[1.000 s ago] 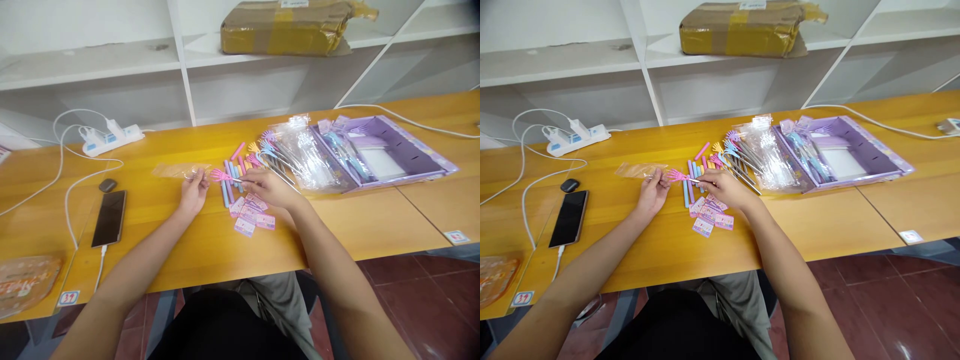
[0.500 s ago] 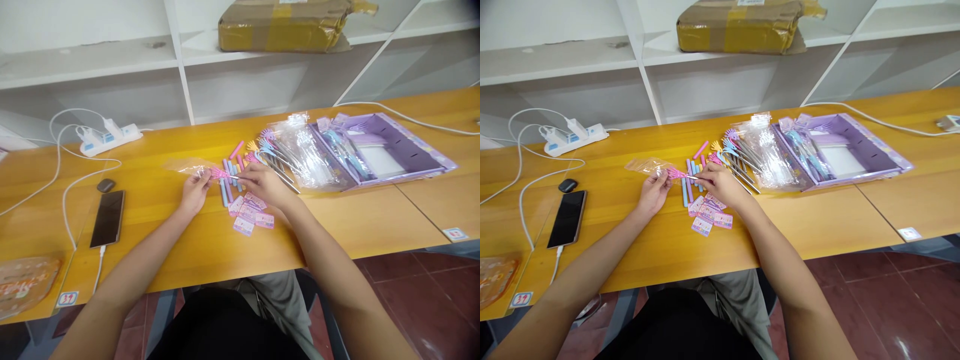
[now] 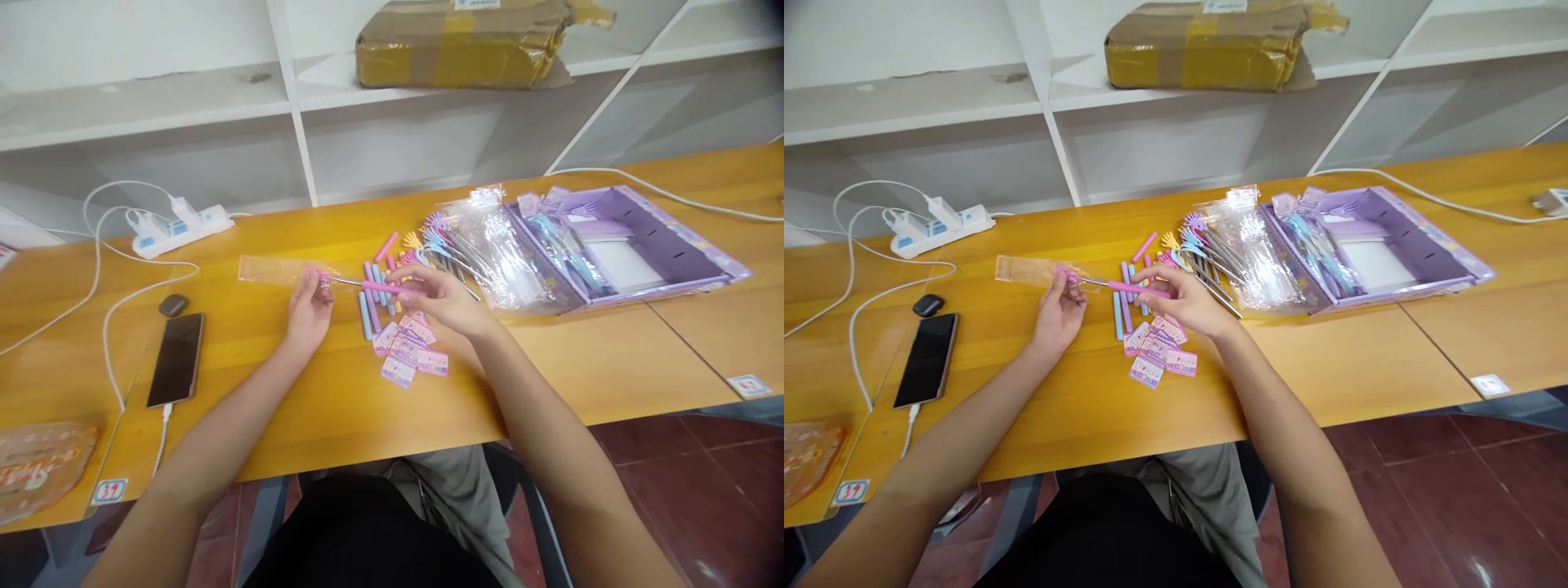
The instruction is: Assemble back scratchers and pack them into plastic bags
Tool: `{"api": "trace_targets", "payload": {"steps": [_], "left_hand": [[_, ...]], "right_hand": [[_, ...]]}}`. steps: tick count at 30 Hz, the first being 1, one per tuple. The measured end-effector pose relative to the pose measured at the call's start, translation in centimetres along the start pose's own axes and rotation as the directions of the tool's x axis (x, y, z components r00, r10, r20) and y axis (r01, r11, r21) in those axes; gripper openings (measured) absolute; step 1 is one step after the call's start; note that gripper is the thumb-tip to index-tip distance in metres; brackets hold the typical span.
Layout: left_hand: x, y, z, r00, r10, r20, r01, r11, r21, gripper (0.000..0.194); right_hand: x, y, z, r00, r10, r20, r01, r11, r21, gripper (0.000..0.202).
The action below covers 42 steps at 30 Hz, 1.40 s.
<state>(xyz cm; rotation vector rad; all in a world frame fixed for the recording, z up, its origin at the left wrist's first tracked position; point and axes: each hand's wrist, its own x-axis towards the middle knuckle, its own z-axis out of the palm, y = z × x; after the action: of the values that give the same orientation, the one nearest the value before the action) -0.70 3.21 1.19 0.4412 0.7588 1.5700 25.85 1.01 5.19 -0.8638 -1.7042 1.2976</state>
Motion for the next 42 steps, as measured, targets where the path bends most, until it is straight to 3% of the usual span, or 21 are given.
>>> {"api": "trace_targets", "payload": {"steps": [5,9,12,18,25,29,34,38,42], "left_hand": [[0.1,0.3,-0.1,1.0,-0.006,0.023,0.007,1.0,-0.023,0.035],[-0.1,0.5,0.0,0.997,-0.057,0.044,0.058,0.998,-0.013,0.033],[-0.1,0.4,0.0,0.996,-0.073,0.041,0.073,0.997,0.009,0.031],[-0.4,-0.2,0.0,0.992,-0.078,0.103,0.077,0.997,0.012,0.028],[-1.5,-1.2,0.0,0.958,-0.105,0.266,0.05,0.977,0.205,0.038],[-2.0,-1.8,-0.1,0.936,-0.097,0.338,-0.044,0.921,0.388,0.043],[-2.2,-1.8,-0.3,0.877,-0.138,0.461,-0.176,0.8,0.574,0.045],[-2.1,-1.9,-0.6,0.885,-0.135,0.446,-0.187,0.774,0.605,0.051],[-2.1,-2.1,-0.8,0.893,-0.149,0.425,-0.174,0.756,0.631,0.053]], "right_hand": [[0.0,0.0,-1.1,0.999,-0.041,-0.002,0.04,0.978,0.203,0.032],[-0.1,0.4,-1.4,0.997,-0.044,0.07,0.02,0.947,0.32,0.037],[-0.2,0.6,-1.5,0.993,-0.023,0.114,-0.017,0.941,0.337,0.039],[0.3,1.3,-1.0,0.997,-0.04,0.066,0.017,0.948,0.317,0.059],[1.2,2.6,0.7,0.995,0.03,0.097,-0.052,0.971,0.233,0.079],[1.3,3.3,2.1,0.997,0.06,0.04,-0.065,0.99,0.122,0.08],[1.4,3.8,3.7,0.987,-0.131,-0.092,0.105,0.964,-0.244,0.065],[1.2,3.7,4.4,0.965,-0.25,-0.075,0.194,0.88,-0.433,0.051],[1.1,3.3,4.3,0.974,-0.223,-0.048,0.174,0.863,-0.475,0.045]]}}
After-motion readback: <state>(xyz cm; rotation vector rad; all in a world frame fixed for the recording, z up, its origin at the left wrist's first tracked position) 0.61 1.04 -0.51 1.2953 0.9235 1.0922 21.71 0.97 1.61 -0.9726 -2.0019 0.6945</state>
